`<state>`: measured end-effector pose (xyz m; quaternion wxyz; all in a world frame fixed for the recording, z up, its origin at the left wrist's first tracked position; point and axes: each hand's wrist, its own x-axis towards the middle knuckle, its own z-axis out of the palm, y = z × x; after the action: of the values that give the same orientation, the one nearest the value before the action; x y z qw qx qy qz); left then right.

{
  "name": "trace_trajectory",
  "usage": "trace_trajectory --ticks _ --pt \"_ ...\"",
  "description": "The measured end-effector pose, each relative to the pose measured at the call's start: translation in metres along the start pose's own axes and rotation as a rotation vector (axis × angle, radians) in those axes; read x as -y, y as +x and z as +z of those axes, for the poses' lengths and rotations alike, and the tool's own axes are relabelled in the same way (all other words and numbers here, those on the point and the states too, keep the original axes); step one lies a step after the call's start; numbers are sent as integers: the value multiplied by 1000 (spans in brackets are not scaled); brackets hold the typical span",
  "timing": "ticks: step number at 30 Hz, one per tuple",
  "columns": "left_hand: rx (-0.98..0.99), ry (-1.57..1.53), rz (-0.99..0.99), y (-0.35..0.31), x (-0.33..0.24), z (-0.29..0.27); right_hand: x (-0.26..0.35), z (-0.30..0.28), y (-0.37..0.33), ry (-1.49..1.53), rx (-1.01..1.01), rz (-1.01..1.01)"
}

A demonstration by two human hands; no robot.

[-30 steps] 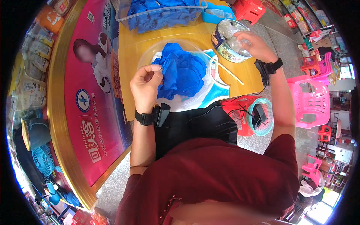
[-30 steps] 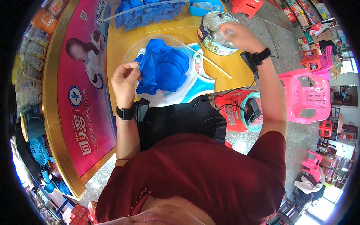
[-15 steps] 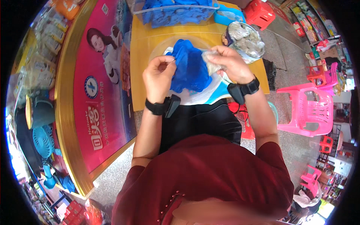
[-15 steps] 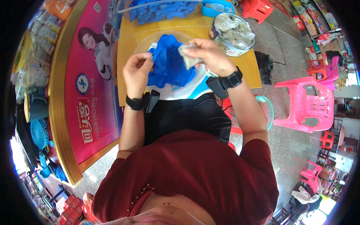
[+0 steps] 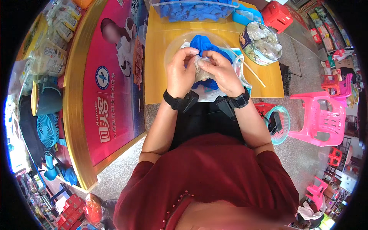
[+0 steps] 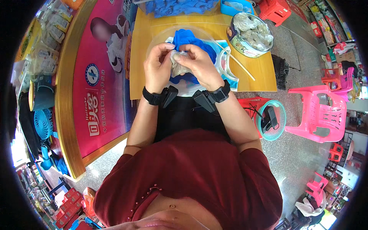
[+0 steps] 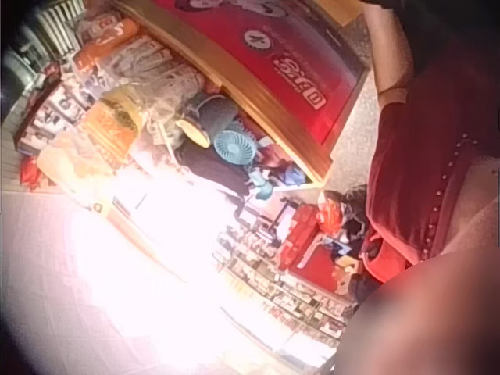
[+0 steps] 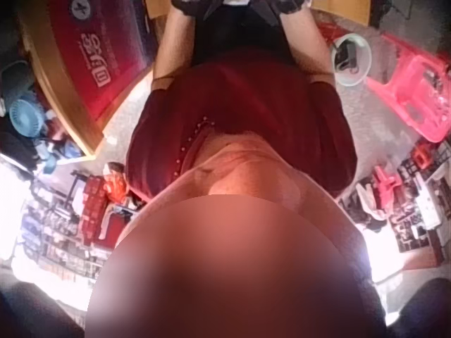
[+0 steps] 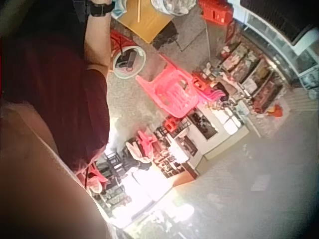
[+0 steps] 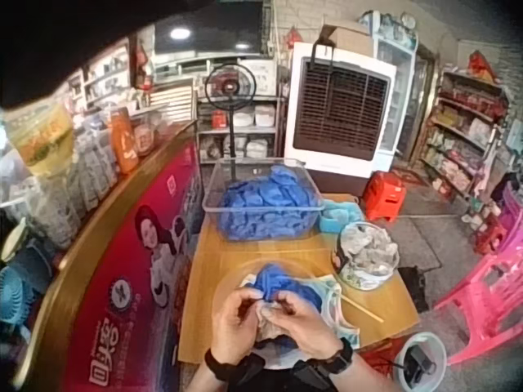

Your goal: Stuffing small blue fabric pouches with white material using a wooden stick.

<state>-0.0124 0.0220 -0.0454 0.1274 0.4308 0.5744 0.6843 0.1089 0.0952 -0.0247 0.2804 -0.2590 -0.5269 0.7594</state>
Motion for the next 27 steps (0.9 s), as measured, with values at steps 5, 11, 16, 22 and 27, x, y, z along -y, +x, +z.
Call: trace_trajectory --ticks 5,11,16,22,27 --pt "128 22 34 0 -3 4 -3 -14 2 -183 -90 -102" --pt "190 35 107 -7 -2 16 3 -1 -4 -574 -408 -182" --pt "194 -86 -32 -8 2 14 3 -4 -9 -388 -302 -174" --pt "-12 -241 -190 3 14 1 -1 -36 -2 -330 22 -115" --pt "-10 -172 -217 10 15 -11 3 -36 -3 -1159 -152 -309"
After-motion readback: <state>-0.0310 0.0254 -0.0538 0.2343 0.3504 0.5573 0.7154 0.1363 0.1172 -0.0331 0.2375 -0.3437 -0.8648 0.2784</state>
